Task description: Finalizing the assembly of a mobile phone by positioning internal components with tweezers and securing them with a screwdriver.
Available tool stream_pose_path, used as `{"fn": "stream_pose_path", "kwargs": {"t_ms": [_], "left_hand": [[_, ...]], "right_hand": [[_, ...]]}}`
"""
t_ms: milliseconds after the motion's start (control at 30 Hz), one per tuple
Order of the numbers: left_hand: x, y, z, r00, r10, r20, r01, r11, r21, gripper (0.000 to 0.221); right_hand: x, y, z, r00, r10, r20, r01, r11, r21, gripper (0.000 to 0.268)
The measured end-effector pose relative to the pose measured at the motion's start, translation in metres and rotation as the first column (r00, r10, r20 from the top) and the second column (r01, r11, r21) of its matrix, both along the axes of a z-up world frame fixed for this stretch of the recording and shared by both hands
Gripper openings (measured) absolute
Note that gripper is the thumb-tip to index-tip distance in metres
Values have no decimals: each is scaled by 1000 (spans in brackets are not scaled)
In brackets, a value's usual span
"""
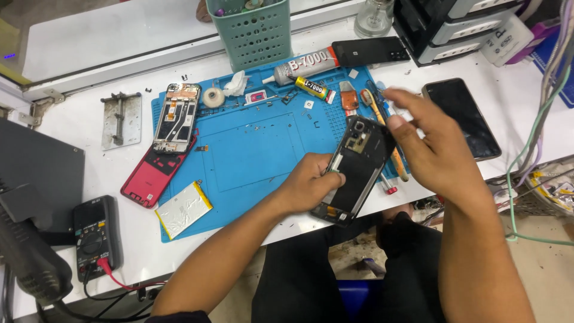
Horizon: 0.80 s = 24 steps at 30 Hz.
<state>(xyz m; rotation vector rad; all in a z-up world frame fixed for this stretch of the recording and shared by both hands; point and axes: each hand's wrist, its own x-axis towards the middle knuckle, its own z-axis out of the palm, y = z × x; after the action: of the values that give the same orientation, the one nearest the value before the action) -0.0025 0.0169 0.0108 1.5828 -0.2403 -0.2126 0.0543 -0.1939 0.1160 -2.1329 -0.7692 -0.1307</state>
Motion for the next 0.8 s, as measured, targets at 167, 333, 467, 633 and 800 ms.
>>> {"fn": "stream_pose_path", "kwargs": {"t_ms": [167, 333, 467, 633, 800], "left_hand": [[17, 22, -13, 940, -273, -204, 211, 936, -282, 14], [11, 33, 10, 891, -445, -95, 223, 609, -761, 90], [17, 28, 14, 969, -246, 7, 163, 622, -766, 82], [21, 43, 19, 982, 40, -185, -149, 764, -628, 39], [21, 85, 48, 976, 215, 45, -208, 971, -119, 75]], "right_hand": [[15, -13, -32, 844, -12, -536, 30, 999, 26, 35], [10, -4, -82, 779, 73, -623, 367, 752, 548, 23], [2, 8, -83, 774, 49, -631, 484, 596, 641, 27], [-4, 11, -79, 848, -89, -522, 386, 780, 493, 26], [-5, 11, -77, 794, 97, -600, 319, 775, 546, 28]]}}
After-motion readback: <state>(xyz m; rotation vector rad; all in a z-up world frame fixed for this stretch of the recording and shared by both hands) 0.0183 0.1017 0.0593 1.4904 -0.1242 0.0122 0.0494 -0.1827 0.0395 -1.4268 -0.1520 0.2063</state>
